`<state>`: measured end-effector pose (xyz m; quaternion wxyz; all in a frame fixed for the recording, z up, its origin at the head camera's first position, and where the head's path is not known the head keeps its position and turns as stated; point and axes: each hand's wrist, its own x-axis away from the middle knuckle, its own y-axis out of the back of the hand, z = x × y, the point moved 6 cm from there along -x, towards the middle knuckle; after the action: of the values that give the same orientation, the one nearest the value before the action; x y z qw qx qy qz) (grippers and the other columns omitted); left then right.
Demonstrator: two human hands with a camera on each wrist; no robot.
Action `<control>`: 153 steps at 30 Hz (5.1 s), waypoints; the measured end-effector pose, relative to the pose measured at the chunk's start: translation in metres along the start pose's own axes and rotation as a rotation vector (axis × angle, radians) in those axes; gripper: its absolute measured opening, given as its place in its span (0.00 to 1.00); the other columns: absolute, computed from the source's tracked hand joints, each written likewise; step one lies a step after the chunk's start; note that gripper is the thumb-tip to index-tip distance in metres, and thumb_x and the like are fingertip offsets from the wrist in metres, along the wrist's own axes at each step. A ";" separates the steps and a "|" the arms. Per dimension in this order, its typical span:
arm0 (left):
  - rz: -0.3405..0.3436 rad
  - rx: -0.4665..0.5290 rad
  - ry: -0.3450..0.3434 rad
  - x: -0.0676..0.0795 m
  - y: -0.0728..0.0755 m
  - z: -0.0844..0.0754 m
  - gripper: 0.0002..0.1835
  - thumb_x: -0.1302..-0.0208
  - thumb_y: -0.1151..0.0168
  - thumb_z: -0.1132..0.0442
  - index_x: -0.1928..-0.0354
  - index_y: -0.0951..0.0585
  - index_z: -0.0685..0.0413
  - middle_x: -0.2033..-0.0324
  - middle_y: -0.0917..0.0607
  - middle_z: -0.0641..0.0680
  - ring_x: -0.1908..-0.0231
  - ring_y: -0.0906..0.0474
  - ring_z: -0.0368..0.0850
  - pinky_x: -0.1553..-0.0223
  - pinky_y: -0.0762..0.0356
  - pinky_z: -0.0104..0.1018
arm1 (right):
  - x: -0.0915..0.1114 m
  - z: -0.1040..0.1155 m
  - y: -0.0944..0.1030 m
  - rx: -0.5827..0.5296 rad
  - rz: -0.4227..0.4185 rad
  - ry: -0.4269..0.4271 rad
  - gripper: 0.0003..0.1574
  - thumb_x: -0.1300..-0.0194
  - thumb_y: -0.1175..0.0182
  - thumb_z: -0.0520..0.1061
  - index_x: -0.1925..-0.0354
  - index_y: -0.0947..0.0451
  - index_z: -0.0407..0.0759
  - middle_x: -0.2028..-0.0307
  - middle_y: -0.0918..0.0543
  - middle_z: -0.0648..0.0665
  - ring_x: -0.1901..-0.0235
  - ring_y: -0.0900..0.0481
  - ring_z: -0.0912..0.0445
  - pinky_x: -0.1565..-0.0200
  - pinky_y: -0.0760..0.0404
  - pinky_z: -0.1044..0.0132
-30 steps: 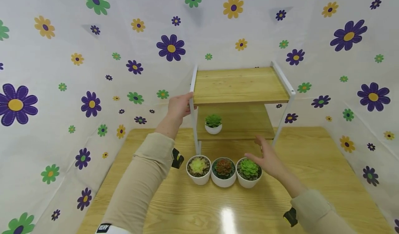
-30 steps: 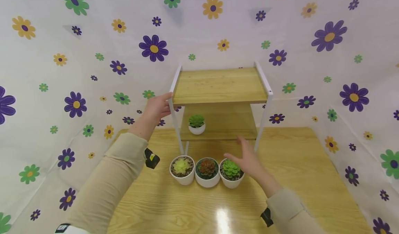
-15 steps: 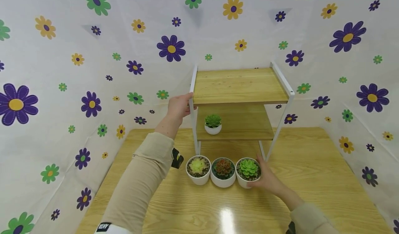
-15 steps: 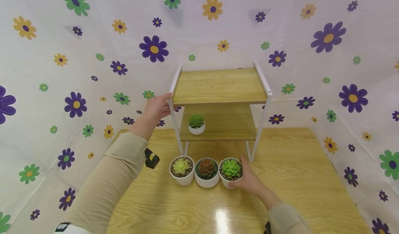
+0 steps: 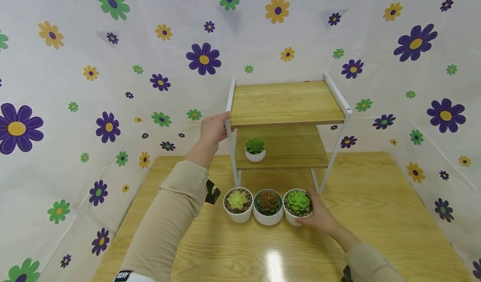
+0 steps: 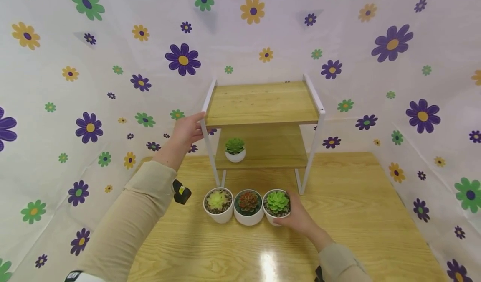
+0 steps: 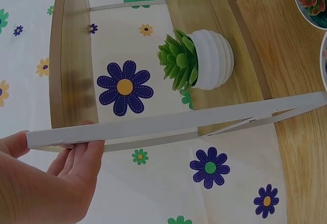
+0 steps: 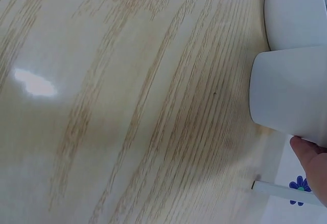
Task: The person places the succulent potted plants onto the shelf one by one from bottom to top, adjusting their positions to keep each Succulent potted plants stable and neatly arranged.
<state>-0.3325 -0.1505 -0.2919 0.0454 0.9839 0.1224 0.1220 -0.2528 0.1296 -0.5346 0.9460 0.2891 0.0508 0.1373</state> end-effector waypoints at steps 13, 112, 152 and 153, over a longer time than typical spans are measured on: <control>-0.042 0.012 0.007 -0.003 0.000 0.000 0.26 0.35 0.44 0.53 0.41 0.28 0.62 0.48 0.20 0.59 0.56 0.22 0.47 0.47 0.23 0.37 | 0.003 -0.004 -0.002 -0.058 0.021 -0.019 0.66 0.51 0.28 0.46 0.31 0.62 0.29 0.34 0.48 0.22 0.35 0.45 0.29 0.37 0.42 0.35; -0.029 0.015 -0.016 -0.001 0.001 0.002 0.25 0.34 0.44 0.52 0.41 0.27 0.62 0.48 0.21 0.61 0.54 0.20 0.52 0.46 0.23 0.38 | -0.021 0.104 0.102 -0.002 -0.130 0.007 0.67 0.49 0.29 0.49 0.29 0.65 0.32 0.33 0.47 0.25 0.34 0.44 0.32 0.37 0.39 0.38; -0.010 0.032 -0.017 -0.002 -0.002 0.004 0.25 0.34 0.44 0.51 0.40 0.27 0.59 0.49 0.19 0.60 0.57 0.20 0.47 0.46 0.23 0.38 | -0.079 0.104 0.106 0.093 -0.074 -0.038 0.65 0.41 0.37 0.54 0.29 0.70 0.30 0.31 0.53 0.24 0.32 0.49 0.32 0.34 0.43 0.39; -0.008 0.035 -0.017 -0.001 -0.002 0.004 0.26 0.34 0.44 0.51 0.40 0.27 0.59 0.48 0.19 0.60 0.57 0.20 0.48 0.46 0.23 0.38 | -0.080 0.104 0.106 0.099 -0.074 -0.041 0.65 0.41 0.37 0.54 0.29 0.70 0.30 0.32 0.53 0.23 0.32 0.49 0.32 0.34 0.44 0.39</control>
<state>-0.3332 -0.1494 -0.2965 0.0299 0.9851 0.1280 0.1113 -0.3356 0.1356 -0.3877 0.9359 0.3362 0.0491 0.0934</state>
